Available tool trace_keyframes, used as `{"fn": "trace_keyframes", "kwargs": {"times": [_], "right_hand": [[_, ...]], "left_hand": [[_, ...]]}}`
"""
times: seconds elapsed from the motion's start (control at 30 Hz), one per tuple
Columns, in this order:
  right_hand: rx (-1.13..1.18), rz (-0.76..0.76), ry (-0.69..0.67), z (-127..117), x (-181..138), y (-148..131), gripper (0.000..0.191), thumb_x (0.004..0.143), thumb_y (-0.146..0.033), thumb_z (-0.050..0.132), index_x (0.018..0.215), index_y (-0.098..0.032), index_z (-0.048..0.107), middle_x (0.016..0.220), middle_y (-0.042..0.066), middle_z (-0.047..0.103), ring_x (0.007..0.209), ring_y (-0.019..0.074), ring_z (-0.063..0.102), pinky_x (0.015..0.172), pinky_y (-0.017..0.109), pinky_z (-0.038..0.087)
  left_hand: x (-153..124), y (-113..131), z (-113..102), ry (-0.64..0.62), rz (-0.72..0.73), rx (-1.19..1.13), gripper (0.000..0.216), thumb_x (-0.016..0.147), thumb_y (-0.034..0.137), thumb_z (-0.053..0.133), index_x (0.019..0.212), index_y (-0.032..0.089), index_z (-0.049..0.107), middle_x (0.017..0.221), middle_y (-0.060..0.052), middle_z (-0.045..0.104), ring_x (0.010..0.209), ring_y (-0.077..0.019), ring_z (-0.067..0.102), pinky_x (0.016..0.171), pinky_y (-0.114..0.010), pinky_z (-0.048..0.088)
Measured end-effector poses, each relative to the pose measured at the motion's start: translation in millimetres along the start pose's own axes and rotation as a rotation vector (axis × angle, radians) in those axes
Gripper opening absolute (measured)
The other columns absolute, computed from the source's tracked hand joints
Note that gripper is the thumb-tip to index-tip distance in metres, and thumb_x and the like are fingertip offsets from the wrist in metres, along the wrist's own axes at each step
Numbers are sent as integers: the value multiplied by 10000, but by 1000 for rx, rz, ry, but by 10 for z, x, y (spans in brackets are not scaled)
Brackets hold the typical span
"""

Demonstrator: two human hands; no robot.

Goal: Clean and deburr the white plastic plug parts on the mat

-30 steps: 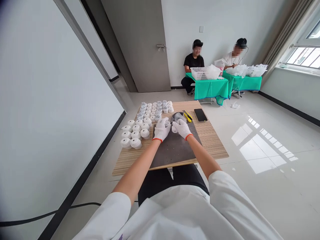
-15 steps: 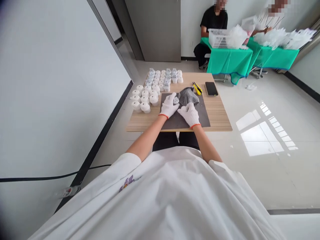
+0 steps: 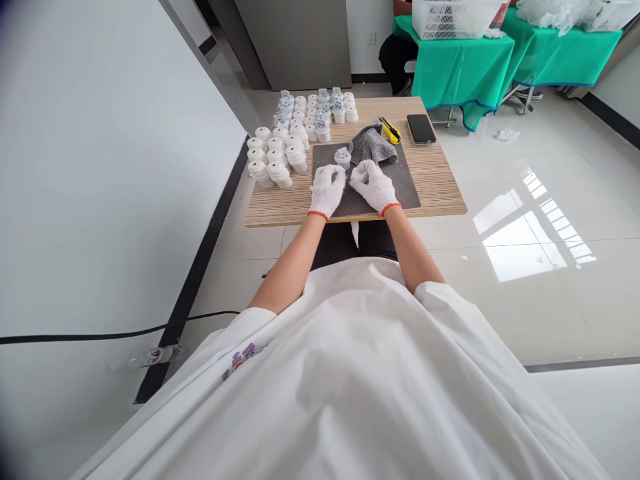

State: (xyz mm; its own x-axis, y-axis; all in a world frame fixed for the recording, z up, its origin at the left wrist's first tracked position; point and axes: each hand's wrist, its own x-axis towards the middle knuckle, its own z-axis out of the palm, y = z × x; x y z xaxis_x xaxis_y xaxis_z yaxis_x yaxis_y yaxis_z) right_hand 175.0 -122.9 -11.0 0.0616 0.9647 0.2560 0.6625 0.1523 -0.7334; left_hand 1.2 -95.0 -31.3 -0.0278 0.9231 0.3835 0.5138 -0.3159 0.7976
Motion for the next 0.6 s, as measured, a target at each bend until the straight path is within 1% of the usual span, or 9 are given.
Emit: {"fn": "trace_keyframes", "kwargs": {"times": [0.07,0.2,0.3,0.37,0.43,0.5,0.53,0.6], "right_hand": [[-10,-23,-4,-8,-18,14,308,900,-466,762,1127,-292,647,1072,6,761,1005,236,710,1103,495,548],[-23,-59,14,2,-30,31,270,925,-443,741,1116,-285,634,1086,7,754,1011,220,708,1088,440,552],[-23,-77,2,15,-25,38,254,962,-470,715,1102,-288,608,1065,7,747,1007,230,708,1092,443,549],[-23,-103,7,17,-28,35,245,979,-480,694,1088,-287,589,1072,18,748,1023,244,706,1087,445,549],[-25,-117,-2,10,-43,15,242,975,-468,692,1088,-287,577,1082,29,754,1047,259,706,1081,452,550],[-36,-112,4,-1,-65,-19,220,962,-443,694,1073,-297,571,1081,34,759,1057,276,715,1070,465,557],[-39,-110,10,-6,-75,-37,208,952,-433,699,1053,-306,568,1080,35,763,1051,287,721,1060,473,564],[-29,-121,17,-12,-87,-65,204,933,-431,715,1009,-323,560,1069,35,773,1039,308,733,1052,492,576]], "left_hand": [[6,4,-9,-6,-21,-6,146,1088,180,636,1020,266,733,1240,-89,754,1271,-226,701,1280,-411,510],[5,-5,-19,-26,-25,-6,118,1096,233,651,1039,266,748,1269,-88,747,1307,-246,695,1318,-454,464],[17,-6,-29,-45,-25,21,115,1100,277,656,1021,264,739,1257,-79,737,1377,-283,675,1328,-496,438],[28,17,-43,-65,-26,47,120,1097,295,666,995,264,721,1257,-70,736,1376,-299,674,1305,-503,447],[33,58,-64,-86,-45,77,119,1102,333,670,1007,274,710,1247,-59,738,1368,-292,665,1291,-497,451],[31,97,-85,-112,-60,128,105,1119,338,627,1069,288,704,1307,-53,728,1378,-255,634,1304,-498,433],[30,110,-93,-116,-68,150,107,1121,347,602,1084,304,692,1343,-53,723,1387,-244,618,1299,-501,436],[35,113,-102,-113,-58,175,113,1094,384,579,1042,370,678,1380,-54,725,1419,-262,601,1261,-502,473]]}}
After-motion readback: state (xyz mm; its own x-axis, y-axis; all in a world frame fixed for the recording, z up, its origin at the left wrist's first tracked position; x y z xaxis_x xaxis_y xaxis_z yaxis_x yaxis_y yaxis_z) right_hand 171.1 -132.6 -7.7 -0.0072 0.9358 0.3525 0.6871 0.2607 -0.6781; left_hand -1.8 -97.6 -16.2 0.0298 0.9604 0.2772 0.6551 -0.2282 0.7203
